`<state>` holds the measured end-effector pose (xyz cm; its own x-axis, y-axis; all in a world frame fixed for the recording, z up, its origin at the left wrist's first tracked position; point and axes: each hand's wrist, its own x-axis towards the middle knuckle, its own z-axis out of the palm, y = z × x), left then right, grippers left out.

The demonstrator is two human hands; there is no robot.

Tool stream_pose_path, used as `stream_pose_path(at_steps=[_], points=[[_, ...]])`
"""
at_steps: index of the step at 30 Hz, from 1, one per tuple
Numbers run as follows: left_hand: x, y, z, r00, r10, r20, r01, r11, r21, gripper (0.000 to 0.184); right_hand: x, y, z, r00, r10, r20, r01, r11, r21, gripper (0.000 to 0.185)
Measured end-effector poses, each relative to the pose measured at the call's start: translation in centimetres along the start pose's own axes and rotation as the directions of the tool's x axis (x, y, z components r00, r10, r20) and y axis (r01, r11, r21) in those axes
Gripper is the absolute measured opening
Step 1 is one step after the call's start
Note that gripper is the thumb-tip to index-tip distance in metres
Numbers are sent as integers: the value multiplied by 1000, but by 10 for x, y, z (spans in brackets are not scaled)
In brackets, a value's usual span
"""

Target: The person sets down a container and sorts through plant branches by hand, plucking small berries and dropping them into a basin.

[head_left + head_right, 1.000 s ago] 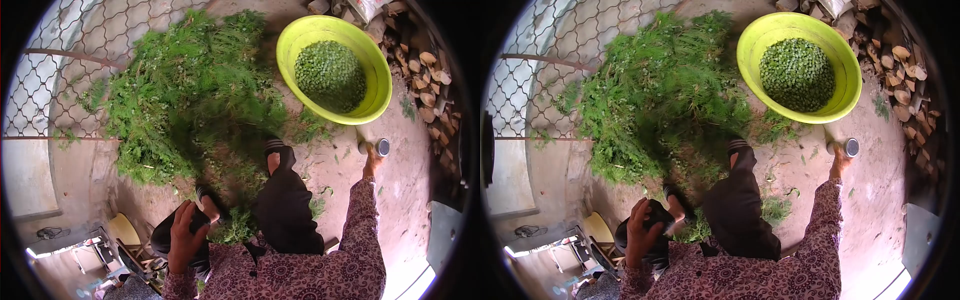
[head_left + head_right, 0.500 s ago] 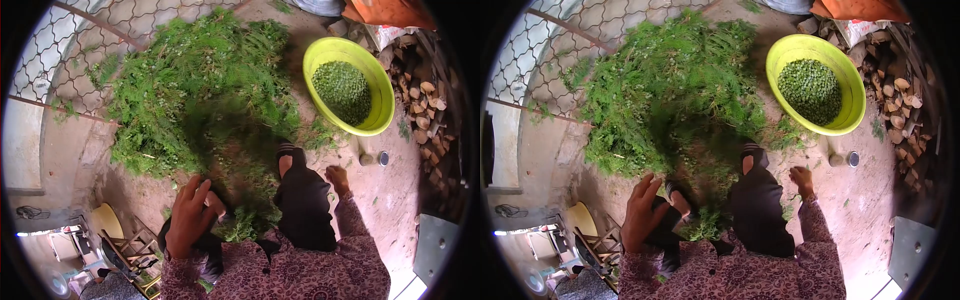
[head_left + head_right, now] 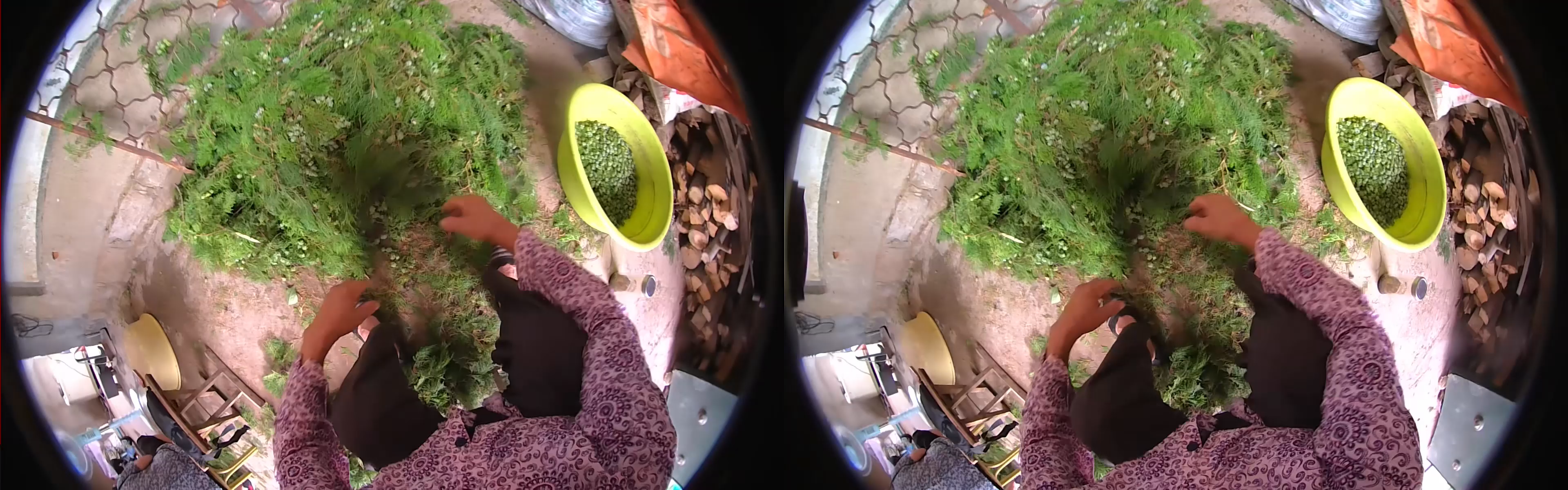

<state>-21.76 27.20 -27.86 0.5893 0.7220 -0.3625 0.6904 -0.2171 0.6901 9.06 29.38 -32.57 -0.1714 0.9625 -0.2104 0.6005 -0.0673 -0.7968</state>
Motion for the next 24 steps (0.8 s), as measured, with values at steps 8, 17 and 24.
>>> stream_pose_path(at_steps=[8, 17, 24], points=[[98, -90, 116, 995, 20, -99, -14, 998, 66, 30, -11, 47, 74, 929, 67, 363, -74, 997, 6, 39], [122, -123, 154, 983, 74, -171, -10, 939, 345, 6, -12, 48, 82, 895, 152, 420, -249, 950, 188, 39], [116, -118, 162, 961, -4, -275, 71, 969, 236, 4, -18, 63, 86, 883, 178, 435, -295, 931, 217, 37]])
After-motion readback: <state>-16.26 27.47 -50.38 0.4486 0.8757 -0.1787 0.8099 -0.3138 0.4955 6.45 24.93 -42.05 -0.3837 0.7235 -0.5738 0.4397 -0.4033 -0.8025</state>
